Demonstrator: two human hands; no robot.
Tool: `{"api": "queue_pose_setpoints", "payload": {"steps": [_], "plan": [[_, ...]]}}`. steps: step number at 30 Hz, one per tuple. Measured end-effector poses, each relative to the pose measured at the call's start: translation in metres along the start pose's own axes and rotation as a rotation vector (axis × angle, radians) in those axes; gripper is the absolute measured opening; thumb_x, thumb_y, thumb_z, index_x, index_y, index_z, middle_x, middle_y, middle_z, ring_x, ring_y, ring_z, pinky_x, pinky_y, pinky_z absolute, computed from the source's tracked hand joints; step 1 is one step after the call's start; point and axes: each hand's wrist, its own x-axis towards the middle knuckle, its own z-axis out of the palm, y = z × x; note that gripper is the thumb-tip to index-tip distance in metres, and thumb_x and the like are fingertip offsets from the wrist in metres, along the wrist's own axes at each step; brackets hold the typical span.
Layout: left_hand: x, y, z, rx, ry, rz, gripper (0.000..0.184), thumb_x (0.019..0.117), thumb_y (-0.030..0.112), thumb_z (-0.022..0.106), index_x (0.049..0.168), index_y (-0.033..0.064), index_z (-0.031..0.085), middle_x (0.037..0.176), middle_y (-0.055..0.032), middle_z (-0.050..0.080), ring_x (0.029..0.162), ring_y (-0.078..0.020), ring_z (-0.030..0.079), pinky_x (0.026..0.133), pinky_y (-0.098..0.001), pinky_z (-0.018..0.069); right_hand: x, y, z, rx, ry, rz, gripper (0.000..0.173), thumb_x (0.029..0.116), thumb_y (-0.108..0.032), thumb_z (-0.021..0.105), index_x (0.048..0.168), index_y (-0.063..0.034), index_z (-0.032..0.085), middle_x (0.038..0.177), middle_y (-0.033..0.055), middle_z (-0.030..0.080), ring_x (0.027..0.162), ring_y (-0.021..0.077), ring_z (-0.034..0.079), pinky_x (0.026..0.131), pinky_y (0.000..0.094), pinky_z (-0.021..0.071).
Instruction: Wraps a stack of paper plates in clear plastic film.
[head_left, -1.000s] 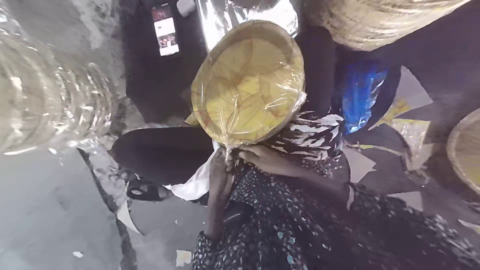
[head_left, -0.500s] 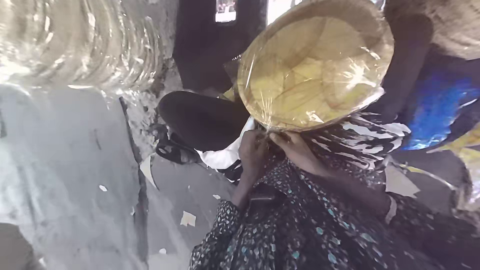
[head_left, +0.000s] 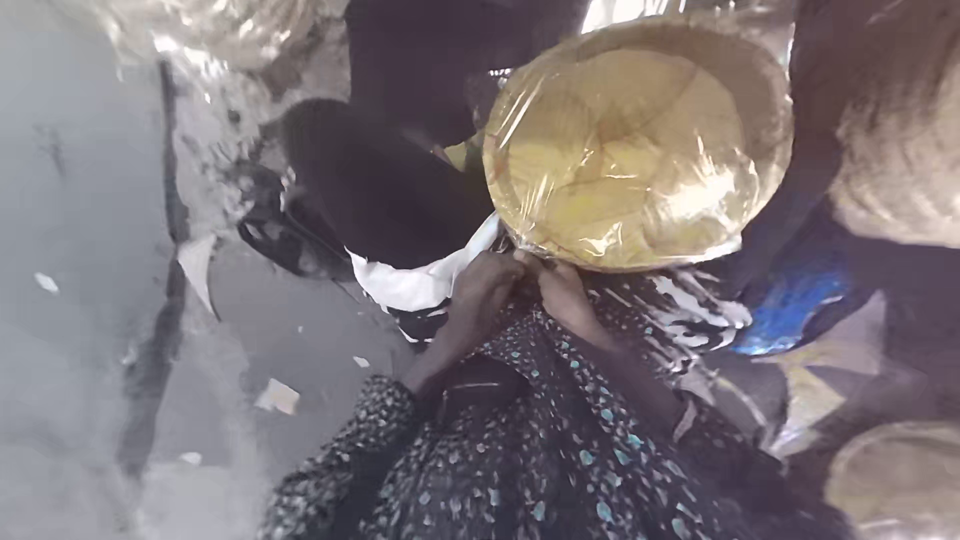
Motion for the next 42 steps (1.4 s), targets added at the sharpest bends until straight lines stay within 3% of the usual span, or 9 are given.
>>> {"api": "queue_pose_setpoints", "payload": {"steps": [7,10,15,19,23,30,35,39,42], "plan": [[0.001,0.001,-0.006,-0.100,-0.129,-0.033,0.016,0.0869,0.009,0.073,0.088,-0.0064,0.070,0.084,-0.0160,0.069,0.078,-0.0188,0.067,0.076,-0.0281,0.0551,0.006,0.003,-0.001,0.043,-0.017,0.040,0.014,0.1029,-0.007,0.057,0.111,0.0028,0.062,0.087,0.0016,0.063,0.077,0.0031,0.060,0.075,0.0220,0.0521],[-0.001,0.010,-0.004,-0.134,-0.261,0.008,0.018,0.0917,0.014,0.068,0.088,-0.0032,0.072,0.085,-0.0149,0.073,0.083,-0.0204,0.071,0.081,-0.0295,0.0552,0.011,0.010,-0.006,0.226,-0.136,0.086,0.012,0.1062,-0.009,0.049,0.105,-0.0028,0.060,0.072,-0.0045,0.058,0.058,-0.0001,0.055,0.057,0.0165,0.0492],[0.014,0.007,-0.014,-0.126,0.076,-0.395,0.022,0.0999,0.019,0.058,0.106,-0.0019,0.059,0.088,-0.0010,0.065,0.071,0.0010,0.060,0.066,-0.0184,0.0537,0.029,0.024,-0.003,0.451,-0.243,0.061,0.022,0.1070,-0.006,0.044,0.093,-0.0080,0.060,0.068,-0.0073,0.054,0.057,-0.0003,0.049,0.057,0.0161,0.0452],[0.050,0.003,-0.018,0.099,-0.171,-0.569,0.032,0.1037,0.007,0.053,0.133,-0.0072,0.054,0.136,-0.0274,0.053,0.110,-0.0359,0.063,0.094,-0.0505,0.0525,0.030,0.023,0.000,0.436,-0.211,0.043,0.016,0.1056,-0.002,0.045,0.102,-0.0033,0.060,0.073,-0.0047,0.053,0.061,0.0006,0.049,0.059,0.0158,0.0447],[0.057,0.010,-0.013,0.169,-0.283,-0.639,0.023,0.0971,0.005,0.066,0.117,-0.0051,0.065,0.125,-0.0247,0.055,0.092,-0.0320,0.065,0.080,-0.0469,0.0563,0.027,0.016,-0.001,0.407,-0.173,0.074,0.013,0.1049,-0.001,0.048,0.103,-0.0007,0.061,0.072,-0.0035,0.057,0.060,0.0008,0.051,0.058,0.0165,0.0464],[0.061,0.016,-0.018,0.085,-0.449,-0.821,0.030,0.0979,0.015,0.068,0.123,-0.0023,0.065,0.100,-0.0164,0.069,0.085,-0.0218,0.064,0.081,-0.0422,0.0524,0.025,0.010,-0.005,0.437,-0.155,0.115,0.011,0.1029,0.002,0.051,0.100,0.0019,0.062,0.073,-0.0027,0.058,0.062,0.0011,0.053,0.062,0.0164,0.0478],[0.063,0.017,-0.022,0.300,-0.372,-0.626,0.025,0.0946,0.013,0.070,0.110,-0.0072,0.070,0.100,-0.0250,0.070,0.090,-0.0362,0.068,0.085,-0.0540,0.0524,0.020,0.003,-0.008,0.532,-0.210,0.134,0.012,0.1038,-0.001,0.051,0.098,-0.0009,0.061,0.071,-0.0049,0.057,0.061,0.0003,0.053,0.060,0.0159,0.0474],[0.058,0.020,-0.010,0.465,-0.217,-0.474,0.019,0.0903,0.006,0.068,0.100,-0.0101,0.072,0.094,-0.0288,0.069,0.089,-0.0451,0.068,0.082,-0.0615,0.0513,0.013,0.003,0.002,0.397,-0.185,0.010,0.033,0.1002,-0.010,0.063,0.127,0.0077,0.058,0.103,0.0114,0.066,0.084,0.0082,0.061,0.079,0.0247,0.0517],[0.054,0.021,-0.009,0.539,-0.158,-0.439,0.023,0.0904,0.009,0.069,0.105,-0.0085,0.072,0.093,-0.0269,0.070,0.085,-0.0399,0.068,0.079,-0.0574,0.0516,0.020,0.002,0.008,0.314,-0.198,-0.061,0.042,0.1013,-0.021,0.064,0.132,0.0066,0.058,0.122,0.0206,0.066,0.109,0.0202,0.063,0.097,0.0370,0.0501]]}}
